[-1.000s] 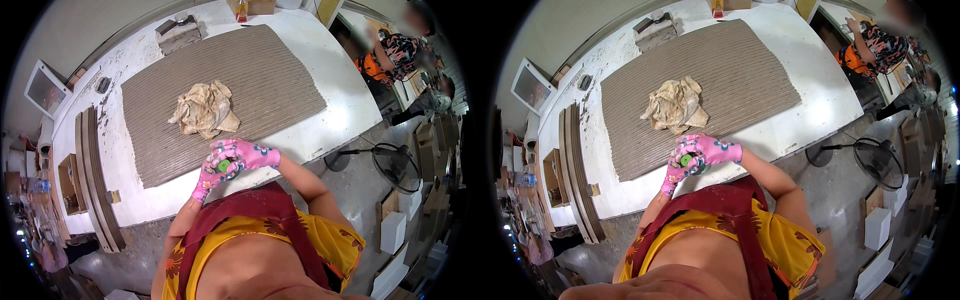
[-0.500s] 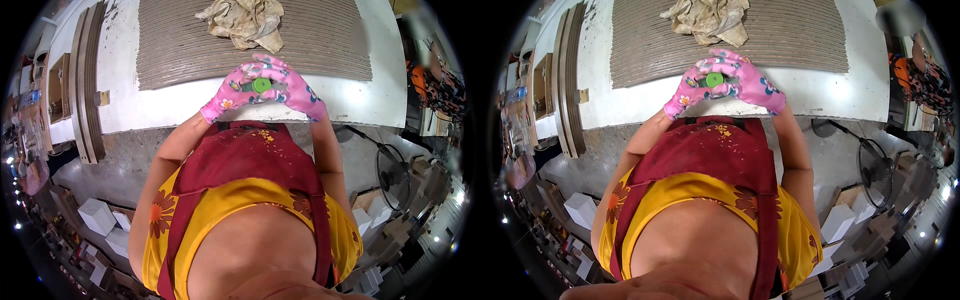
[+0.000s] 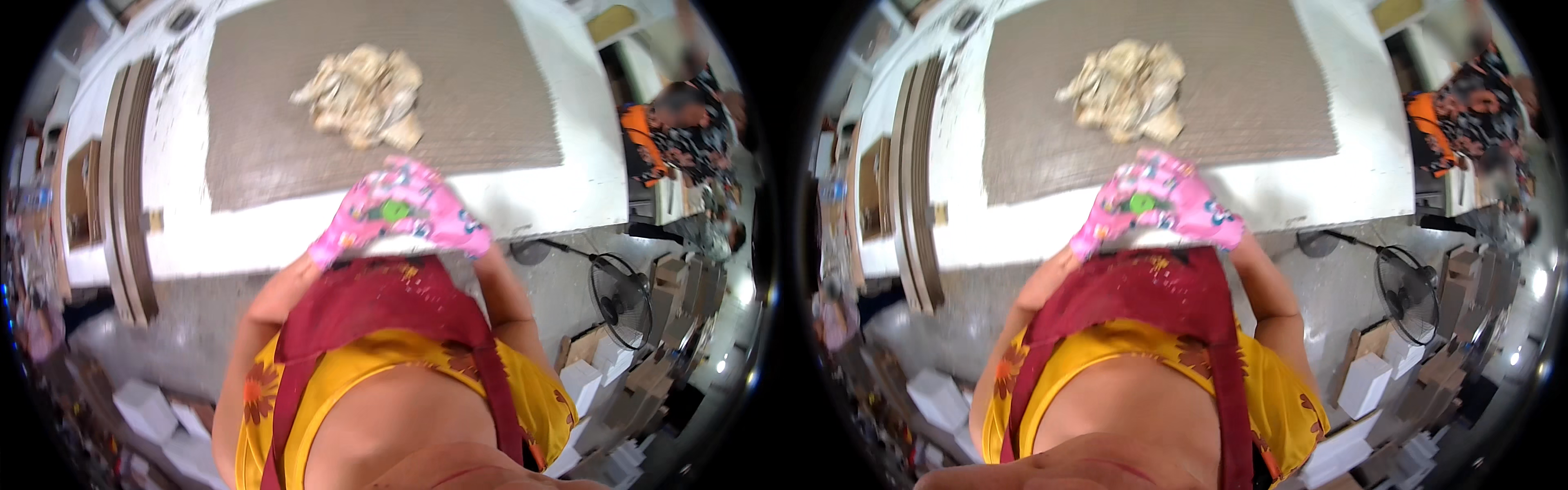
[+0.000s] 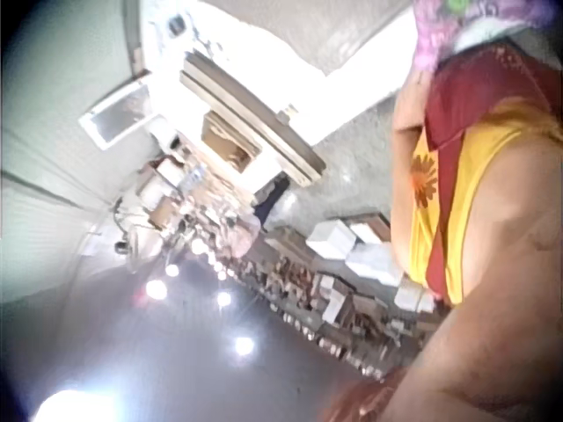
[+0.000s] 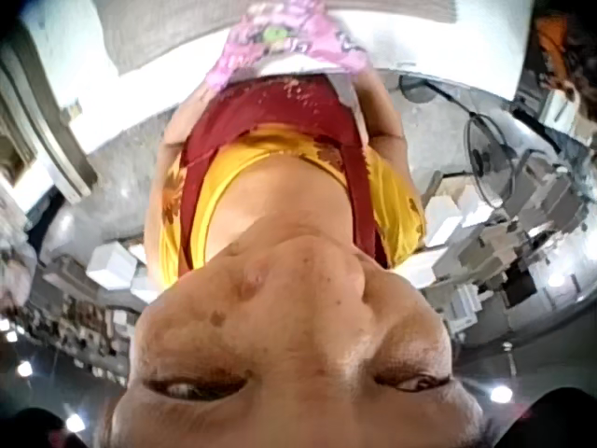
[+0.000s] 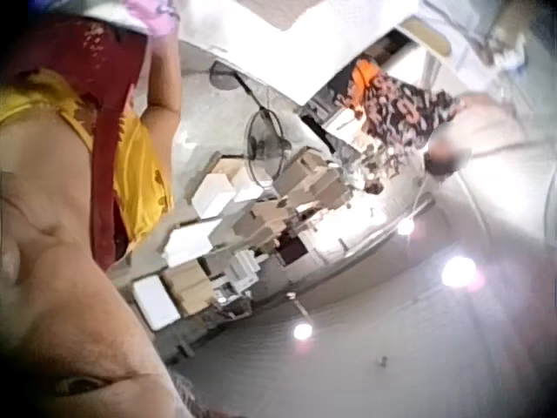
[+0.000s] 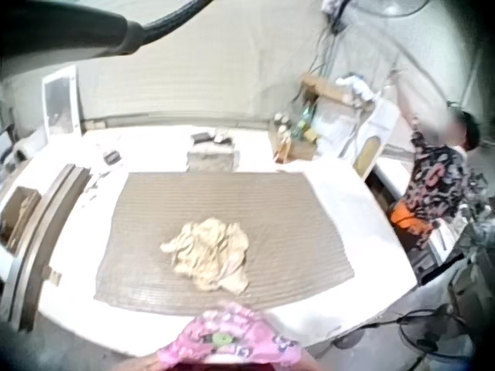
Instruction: The person wipes several long grooved wooden slats using a cloth and liquid from a bottle, then moves the slats across the worktable.
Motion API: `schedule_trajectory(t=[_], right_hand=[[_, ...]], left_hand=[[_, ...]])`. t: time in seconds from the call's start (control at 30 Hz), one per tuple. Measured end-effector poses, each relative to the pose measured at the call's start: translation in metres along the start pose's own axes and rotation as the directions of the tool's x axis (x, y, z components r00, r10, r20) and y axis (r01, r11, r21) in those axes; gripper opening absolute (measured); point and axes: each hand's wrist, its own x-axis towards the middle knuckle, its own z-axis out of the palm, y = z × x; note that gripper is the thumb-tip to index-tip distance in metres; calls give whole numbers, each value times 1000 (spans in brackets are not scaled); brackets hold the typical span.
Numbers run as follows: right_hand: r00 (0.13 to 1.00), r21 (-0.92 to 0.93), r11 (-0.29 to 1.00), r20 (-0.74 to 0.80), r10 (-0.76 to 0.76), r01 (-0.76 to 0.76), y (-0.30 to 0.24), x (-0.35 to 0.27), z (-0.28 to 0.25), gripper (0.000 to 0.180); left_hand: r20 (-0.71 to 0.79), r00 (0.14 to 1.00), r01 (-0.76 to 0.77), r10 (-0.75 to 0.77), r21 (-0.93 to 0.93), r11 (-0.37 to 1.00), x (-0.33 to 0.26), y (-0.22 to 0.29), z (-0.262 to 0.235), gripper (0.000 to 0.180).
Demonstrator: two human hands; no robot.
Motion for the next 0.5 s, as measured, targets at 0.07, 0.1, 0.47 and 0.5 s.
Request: schedule_trajectory(t=[0.07,0.1,0.47,0.5], right_hand=[[996,-59,997,73,-43,47,6,4,-9,43],[1000,-104,994,17,-24,26,8,4,-7,43],[955,-11,988,-259,147,-155,-10,-13,24,45],[983,28,997,-166,79,-76,1,-13,13,46]], left_hand=[[78,995,-94,59,600,794,12,21,12,59],[-6,1000,16,-15,297,955,12,18,12,57],[-10,988,-128,153,497,858,10,20,19,39],[45,990,-135,132,544,828,15,27,20,38]])
